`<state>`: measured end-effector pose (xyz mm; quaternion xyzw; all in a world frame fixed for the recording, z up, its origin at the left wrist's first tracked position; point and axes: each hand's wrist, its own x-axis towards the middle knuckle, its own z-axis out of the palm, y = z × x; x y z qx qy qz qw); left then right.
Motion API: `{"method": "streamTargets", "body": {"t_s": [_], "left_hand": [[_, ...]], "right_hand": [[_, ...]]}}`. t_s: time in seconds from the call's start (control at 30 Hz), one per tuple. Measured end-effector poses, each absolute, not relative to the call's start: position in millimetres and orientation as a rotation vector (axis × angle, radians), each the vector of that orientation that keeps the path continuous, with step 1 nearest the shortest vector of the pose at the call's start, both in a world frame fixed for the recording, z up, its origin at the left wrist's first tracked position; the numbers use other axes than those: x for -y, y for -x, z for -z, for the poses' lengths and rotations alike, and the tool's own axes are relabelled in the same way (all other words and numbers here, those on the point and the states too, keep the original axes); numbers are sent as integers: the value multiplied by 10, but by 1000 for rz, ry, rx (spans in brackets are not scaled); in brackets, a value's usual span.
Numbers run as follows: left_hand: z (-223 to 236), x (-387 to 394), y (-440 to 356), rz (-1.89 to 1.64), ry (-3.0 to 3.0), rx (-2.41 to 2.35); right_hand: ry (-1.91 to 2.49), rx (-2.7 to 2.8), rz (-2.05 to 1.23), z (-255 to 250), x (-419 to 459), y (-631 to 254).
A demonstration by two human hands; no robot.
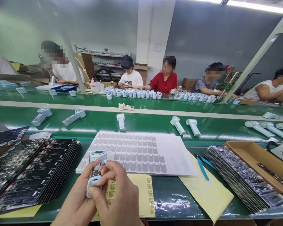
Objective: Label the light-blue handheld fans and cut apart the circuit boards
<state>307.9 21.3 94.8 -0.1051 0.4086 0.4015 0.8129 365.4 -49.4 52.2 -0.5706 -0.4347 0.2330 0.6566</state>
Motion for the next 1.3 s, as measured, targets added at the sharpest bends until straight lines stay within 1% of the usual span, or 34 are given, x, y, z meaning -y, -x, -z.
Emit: {"method": "streamTargets", "body": {"t_s": [0.07, 0.1, 0.17, 0.23, 0.33, 0.47, 0.63, 0.7, 0.77, 0.87, 1.0, 1.13, 1.3], "left_hand": [[-988, -192, -3067, -821, 238, -876], [-999, -191, -3053, -803, 241, -874], [-985, -204, -3013, -765, 195, -882], [-915, -226, -2961, -769, 28, -933], [-738, -227, -2880, -824, -301, -1080], [-516, -160, -2799, -808, -581, -1122], [-320, -148, -2740, -779, -694, -1073], [-273, -171, -2721, -767, -679, -1071], [-270, -185, -2709, -746, -626, -1063], [-355, -166, -2725, -712, -606, -1074], [-500, -110, -2818, -730, -620, -1057], [-531, -134, -2948, -805, -574, -970], [-567, -230, -3095, -874, -485, -1042]], "right_hand": [[1339, 1024, -394, -490, 487, -3698], [1356, 1007, -397, -472, 481, -3746], [1366, 933, -521, -418, 475, -3894], [1368, 901, -674, -337, 490, -4070], [1452, 999, -741, -200, 546, -4256], [1614, 1111, -661, -96, 572, -4241], [1809, 1283, -478, -22, 500, -4117], [1820, 1360, -418, 15, 490, -4126], [1720, 1336, -506, 30, 506, -4173], [1495, 1154, -777, -29, 562, -4266], [1287, 973, -1000, -250, 620, -4300], [1195, 983, -1061, -514, 591, -4244], [1352, 1094, -1018, -693, 476, -4236]]}}
